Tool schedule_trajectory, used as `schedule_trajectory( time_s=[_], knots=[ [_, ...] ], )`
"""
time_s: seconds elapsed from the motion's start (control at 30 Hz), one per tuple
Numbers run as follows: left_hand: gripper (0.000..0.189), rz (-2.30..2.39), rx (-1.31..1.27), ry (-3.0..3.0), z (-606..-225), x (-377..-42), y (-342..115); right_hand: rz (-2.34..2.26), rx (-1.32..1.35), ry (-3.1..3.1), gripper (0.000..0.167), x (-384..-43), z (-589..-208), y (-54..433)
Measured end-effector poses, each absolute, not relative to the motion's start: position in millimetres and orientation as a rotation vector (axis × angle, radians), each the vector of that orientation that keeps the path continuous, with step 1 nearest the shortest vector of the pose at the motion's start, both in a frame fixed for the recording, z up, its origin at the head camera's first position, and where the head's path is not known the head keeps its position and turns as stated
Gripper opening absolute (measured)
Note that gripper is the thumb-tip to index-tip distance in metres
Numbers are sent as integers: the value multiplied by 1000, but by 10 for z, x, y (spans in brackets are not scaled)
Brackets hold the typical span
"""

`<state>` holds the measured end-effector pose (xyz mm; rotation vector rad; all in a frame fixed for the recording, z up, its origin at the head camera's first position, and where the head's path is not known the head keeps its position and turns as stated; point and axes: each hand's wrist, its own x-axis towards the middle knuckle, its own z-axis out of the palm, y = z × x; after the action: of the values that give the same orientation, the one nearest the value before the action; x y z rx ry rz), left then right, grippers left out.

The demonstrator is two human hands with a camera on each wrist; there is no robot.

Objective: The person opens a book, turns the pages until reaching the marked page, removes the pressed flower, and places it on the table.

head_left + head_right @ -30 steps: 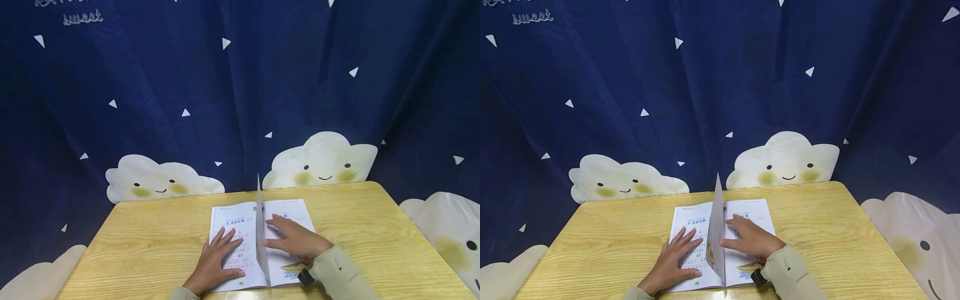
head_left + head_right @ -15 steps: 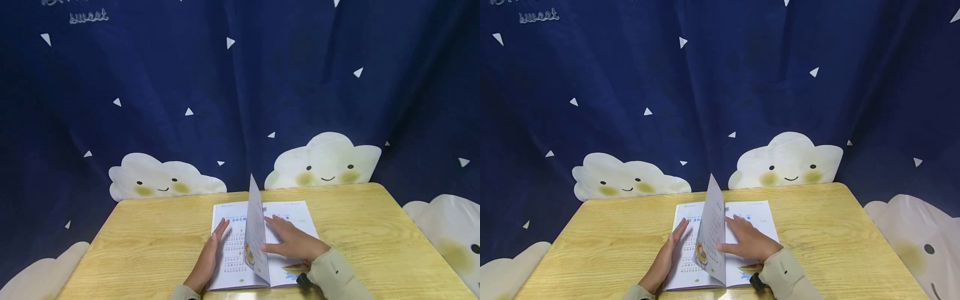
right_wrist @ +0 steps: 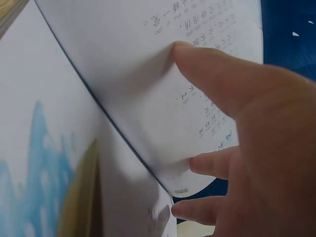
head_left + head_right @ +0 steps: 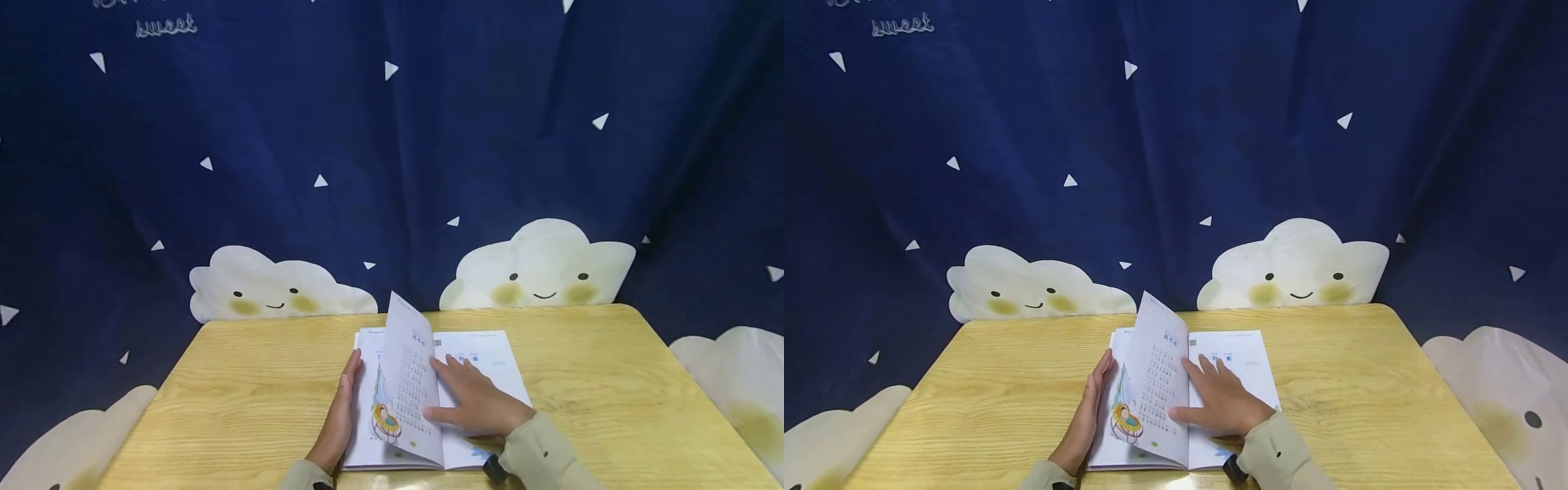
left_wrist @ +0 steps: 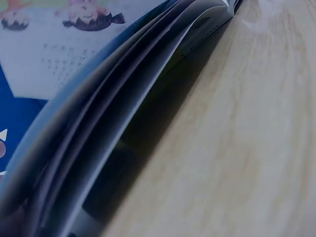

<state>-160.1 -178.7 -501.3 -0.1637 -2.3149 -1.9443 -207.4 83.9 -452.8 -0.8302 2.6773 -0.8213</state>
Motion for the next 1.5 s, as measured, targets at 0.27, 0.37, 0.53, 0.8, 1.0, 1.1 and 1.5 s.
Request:
schedule_trajectory(
  time_s=[0.27,0.37,0.53,0.8,1.0,1.1,1.5],
  knots=[
    [57,-2104,-191,-2258,-5008,-1610,-1780,-717,-755,2701,95,-2019,-4530,735],
    [59,-2146,-178,-2242,-4985,-1601,-1792,-673,-745,2713,94,-1997,-4490,697],
    [60,-2163,-178,-2216,-4977,-1606,-1827,-625,-728,2731,93,-1980,-4452,641],
    [56,-2108,-216,-2213,-4969,-1599,-1828,-564,-710,2765,94,-1982,-4467,599],
    [57,-2084,-266,-2206,-4978,-1601,-1825,-524,-738,2806,94,-1980,-4481,570],
    [58,-2089,-271,-2209,-4976,-1620,-1816,-513,-749,2825,93,-1984,-4483,558],
    [50,-1873,-352,-2301,-4978,-1596,-1786,-430,-757,2901,91,-1962,-4542,520]
  ],
)
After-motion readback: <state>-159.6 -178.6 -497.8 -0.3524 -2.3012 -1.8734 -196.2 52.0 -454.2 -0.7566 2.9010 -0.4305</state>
